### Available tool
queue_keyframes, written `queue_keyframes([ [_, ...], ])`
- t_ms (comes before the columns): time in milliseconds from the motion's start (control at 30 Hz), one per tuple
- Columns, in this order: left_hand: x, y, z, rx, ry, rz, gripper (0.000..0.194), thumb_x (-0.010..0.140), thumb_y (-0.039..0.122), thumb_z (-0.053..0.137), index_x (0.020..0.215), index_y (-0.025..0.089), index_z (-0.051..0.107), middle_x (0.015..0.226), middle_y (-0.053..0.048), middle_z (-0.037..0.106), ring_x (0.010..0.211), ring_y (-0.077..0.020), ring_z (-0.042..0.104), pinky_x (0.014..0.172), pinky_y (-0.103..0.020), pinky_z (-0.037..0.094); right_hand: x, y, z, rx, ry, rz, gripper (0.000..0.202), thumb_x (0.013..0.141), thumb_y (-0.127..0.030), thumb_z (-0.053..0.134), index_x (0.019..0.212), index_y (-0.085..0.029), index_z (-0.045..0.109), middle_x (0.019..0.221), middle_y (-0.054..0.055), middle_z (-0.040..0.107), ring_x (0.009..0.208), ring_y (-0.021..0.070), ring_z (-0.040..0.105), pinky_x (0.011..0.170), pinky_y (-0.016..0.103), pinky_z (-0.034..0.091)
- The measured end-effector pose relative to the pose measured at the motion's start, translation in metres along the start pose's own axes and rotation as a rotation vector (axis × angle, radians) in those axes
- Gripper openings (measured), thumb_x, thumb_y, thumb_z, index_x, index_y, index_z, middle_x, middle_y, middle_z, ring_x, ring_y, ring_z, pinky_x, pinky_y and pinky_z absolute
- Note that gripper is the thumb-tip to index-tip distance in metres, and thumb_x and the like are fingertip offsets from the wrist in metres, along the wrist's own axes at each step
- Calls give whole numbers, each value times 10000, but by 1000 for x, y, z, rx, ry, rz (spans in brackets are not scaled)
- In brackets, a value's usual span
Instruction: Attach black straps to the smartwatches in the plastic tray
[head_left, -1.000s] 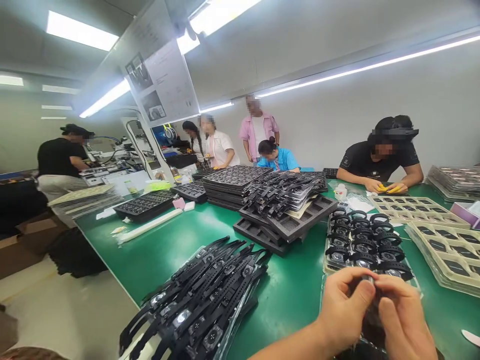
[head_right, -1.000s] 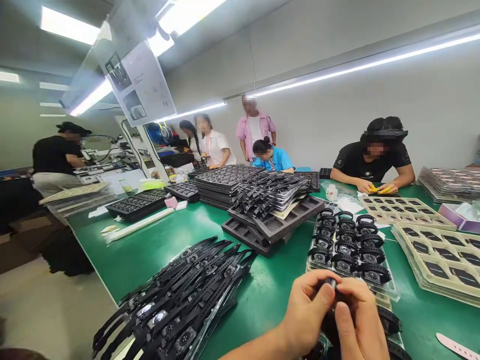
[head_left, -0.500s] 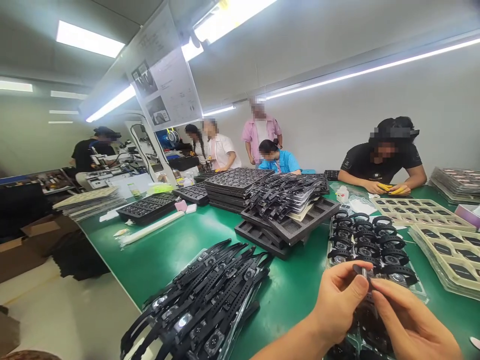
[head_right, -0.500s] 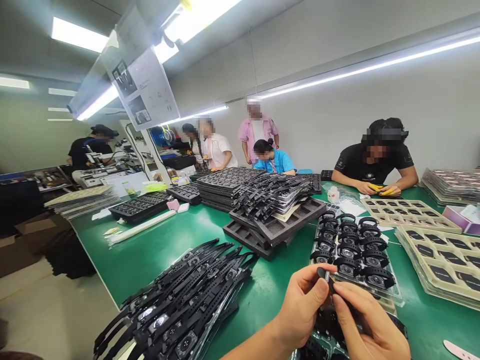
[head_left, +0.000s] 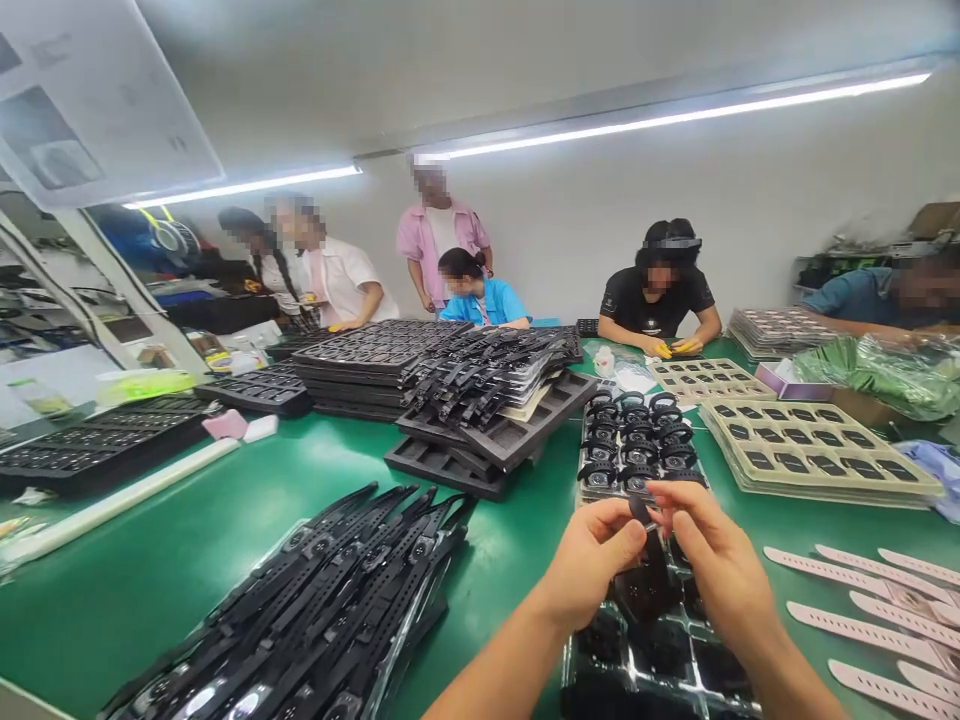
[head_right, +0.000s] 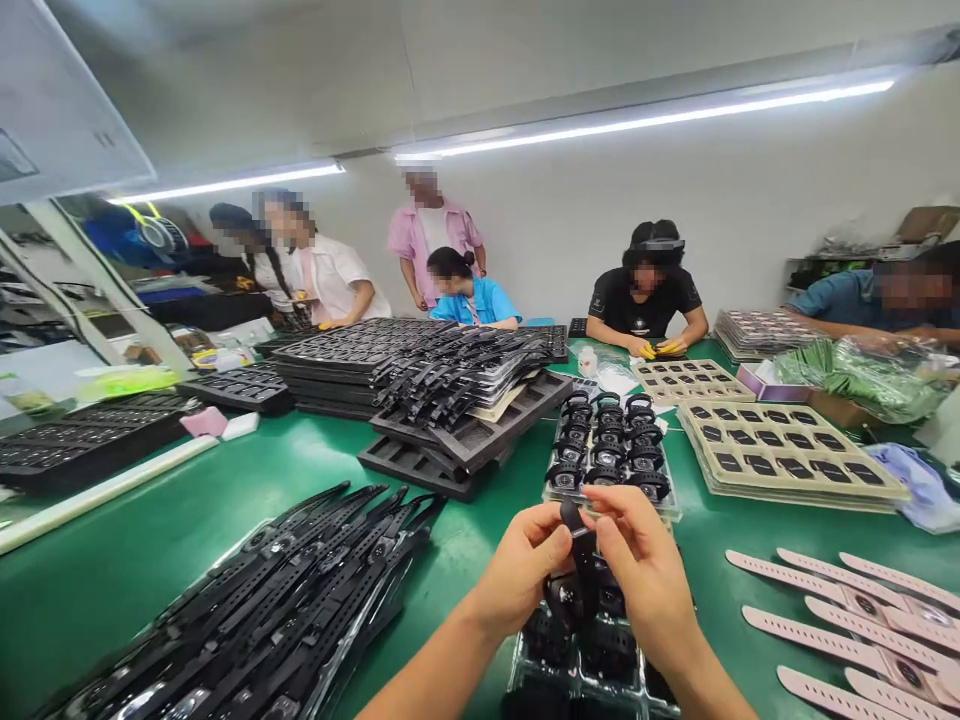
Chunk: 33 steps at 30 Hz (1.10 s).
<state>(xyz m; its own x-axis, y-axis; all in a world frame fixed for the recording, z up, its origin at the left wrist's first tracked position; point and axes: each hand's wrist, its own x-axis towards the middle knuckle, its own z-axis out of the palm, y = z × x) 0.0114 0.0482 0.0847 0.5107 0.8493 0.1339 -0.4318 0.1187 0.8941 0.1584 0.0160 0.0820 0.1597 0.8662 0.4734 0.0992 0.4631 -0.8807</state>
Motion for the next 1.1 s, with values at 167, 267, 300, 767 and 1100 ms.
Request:
queue_keyframes([
  [167,3,-6,-1,-11,-123,-139,522,676,583,848,867,104,763,637,31,462,557,-56,334,531,-203,232,11,-9,-7,130,-152,211,291,836,-457,765,674,-216,744,740,9,567,721,158,531,644,244,478],
  [267,3,-12,2,-18,-164,-231,509,670,573,851,833,99,766,629,19,498,544,-61,365,525,-208,260,13,-11,-7,333,53,364,324,769,-495,821,685,-199,718,633,-24,505,577,111,449,484,207,403],
  [300,3,-14,3,-27,-181,-267,507,661,565,858,830,96,768,627,15,507,540,-62,372,519,-208,263,14,-12,-7,396,125,405,328,746,-507,838,727,-201,722,602,-36,490,537,99,427,441,194,373],
  [767,3,-25,4,-69,-214,-344,506,680,588,829,845,113,776,585,11,534,510,-69,438,500,-190,323,22,-8,-10,523,256,425,346,738,-489,853,869,-204,706,572,-67,492,501,70,421,435,142,378],
  [1100,3,-3,-12,997,96,520,255,941,196,592,1183,210,671,1091,-73,738,987,-210,675,874,-335,545,10,-9,-4,-157,-74,189,225,915,-432,647,912,-218,718,776,24,674,730,205,625,692,308,506],
])
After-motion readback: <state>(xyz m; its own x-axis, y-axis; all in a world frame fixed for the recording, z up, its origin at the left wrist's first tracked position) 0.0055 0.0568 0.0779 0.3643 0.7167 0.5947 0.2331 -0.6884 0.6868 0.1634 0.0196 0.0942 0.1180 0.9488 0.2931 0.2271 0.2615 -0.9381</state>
